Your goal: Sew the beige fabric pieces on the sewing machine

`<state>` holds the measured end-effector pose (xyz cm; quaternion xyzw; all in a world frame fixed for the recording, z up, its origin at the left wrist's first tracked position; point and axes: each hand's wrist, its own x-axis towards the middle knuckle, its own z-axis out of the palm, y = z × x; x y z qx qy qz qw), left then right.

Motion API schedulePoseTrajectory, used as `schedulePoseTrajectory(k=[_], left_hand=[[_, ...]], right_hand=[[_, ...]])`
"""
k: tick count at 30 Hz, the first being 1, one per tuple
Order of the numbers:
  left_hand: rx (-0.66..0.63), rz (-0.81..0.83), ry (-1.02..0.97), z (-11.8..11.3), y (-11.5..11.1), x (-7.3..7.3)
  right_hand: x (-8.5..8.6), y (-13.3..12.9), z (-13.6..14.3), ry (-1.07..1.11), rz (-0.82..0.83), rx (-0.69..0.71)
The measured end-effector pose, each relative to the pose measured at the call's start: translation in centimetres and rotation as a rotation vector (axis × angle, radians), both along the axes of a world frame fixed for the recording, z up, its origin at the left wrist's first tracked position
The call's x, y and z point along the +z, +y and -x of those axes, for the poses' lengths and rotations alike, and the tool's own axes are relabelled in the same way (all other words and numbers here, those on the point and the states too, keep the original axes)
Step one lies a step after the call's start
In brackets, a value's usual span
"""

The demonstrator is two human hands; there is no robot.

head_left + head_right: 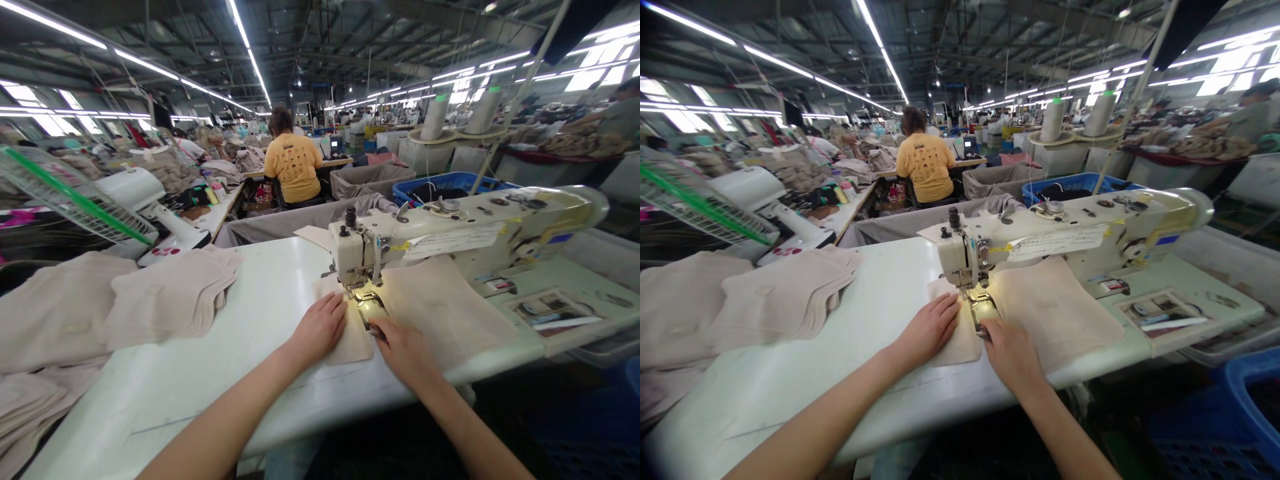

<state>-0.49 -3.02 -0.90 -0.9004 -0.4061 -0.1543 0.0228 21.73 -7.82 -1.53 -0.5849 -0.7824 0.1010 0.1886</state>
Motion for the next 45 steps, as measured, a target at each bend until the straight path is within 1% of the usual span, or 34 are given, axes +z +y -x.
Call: schedulePoseTrajectory(k=[2, 4, 6, 8, 9, 10, 11, 13, 14, 16, 17, 18, 19, 21, 23, 25, 27, 30, 33, 36, 37, 38, 40, 42, 43, 45], left_hand=[[0.037, 0.033, 0.05, 0.5, -1.3, 1.4], [0.086, 0.072, 0.117, 0.5, -3.5, 3.2], [0.075, 0.143, 0.186, 0.0, -6.0, 4.7], [0.046, 0.234, 0.276, -0.6, -7.7, 5.4], [0.049, 0.249, 0.315, -0.8, -7.9, 5.4], [0.065, 0.242, 0.346, -0.9, -7.6, 5.1], [0.096, 0.214, 0.365, -0.7, -6.8, 4.7], [0.189, 0.132, 0.359, -0.1, -4.1, 3.6], [0.235, 0.086, 0.326, 0.3, -2.4, 3.1], [0.335, -0.029, 0.221, 0.7, 0.4, 2.4], [0.37, -0.078, 0.178, 0.8, 1.3, 2.3], [0.367, -0.107, 0.151, 0.6, 1.8, 2.3], [0.346, -0.12, 0.136, 0.2, 1.9, 2.5], [0.261, -0.083, 0.149, -0.8, 1.1, 3.0], [0.181, 0.006, 0.187, -2.1, -0.3, 3.6], [0.122, 0.089, 0.218, -3.2, -1.5, 4.0], [0.077, 0.126, 0.226, -4.0, -2.3, 4.1], [0.013, 0.139, 0.215, -4.6, -2.9, 3.9], [-0.076, 0.134, 0.146, -5.3, -3.1, 3.1], [-0.17, 0.023, -0.023, -6.3, -3.0, 2.4], [-0.214, -0.011, -0.075, -6.8, -2.8, 2.4], [-0.263, -0.025, -0.116, -7.2, -2.6, 2.4], [-0.362, 0.026, -0.151, -8.0, -2.1, 2.7], [-0.445, 0.129, -0.136, -8.2, -1.8, 3.0], [-0.471, 0.172, -0.118, -8.0, -1.9, 3.0], [-0.482, 0.211, -0.087, -6.9, -2.5, 2.6]], right_hand=[[-0.1, 0.0, -0.1, -0.002, -0.003, 0.0], [-0.3, 0.1, -0.1, 0.0, -0.013, 0.006], [-0.5, 0.1, -0.1, -0.001, -0.032, 0.007], [-0.6, -0.1, 0.0, 0.004, -0.059, 0.035], [-0.5, -0.3, 0.0, 0.012, -0.081, 0.068], [-0.4, -0.4, -0.1, 0.027, -0.109, 0.108], [-0.3, -0.6, -0.3, 0.05, -0.14, 0.143], [0.1, -0.8, -1.3, 0.119, -0.202, 0.156], [0.3, -0.9, -2.0, 0.155, -0.231, 0.118], [0.9, -0.9, -4.0, 0.199, -0.266, -0.014], [1.3, -0.9, -5.1, 0.192, -0.269, -0.108], [1.6, -0.9, -6.2, 0.155, -0.239, -0.166], [2.0, -0.9, -7.2, 0.104, -0.191, -0.169], [2.6, -1.1, -8.8, 0.026, -0.097, -0.059], [3.1, -1.3, -9.5, -0.047, -0.04, 0.061], [3.4, -1.5, -9.5, -0.128, -0.007, 0.155], [3.7, -1.5, -9.1, -0.223, 0.019, 0.219], [3.7, -1.1, -8.7, -0.323, 0.035, 0.24], [3.3, -0.6, -8.9, -0.268, 0.018, 0.177], [3.4, -0.9, -9.1, -0.135, -0.094, 0.122], [3.7, -1.3, -9.0, -0.101, -0.15, 0.145], [4.0, -1.9, -8.8, -0.082, -0.191, 0.197], [4.7, -3.2, -8.2, -0.065, -0.237, 0.324], [5.4, -4.3, -7.6, -0.031, -0.253, 0.414], [5.5, -4.7, -7.4, 0.001, -0.246, 0.419], [5.4, -5.0, -7.6, 0.083, -0.23, 0.373]])
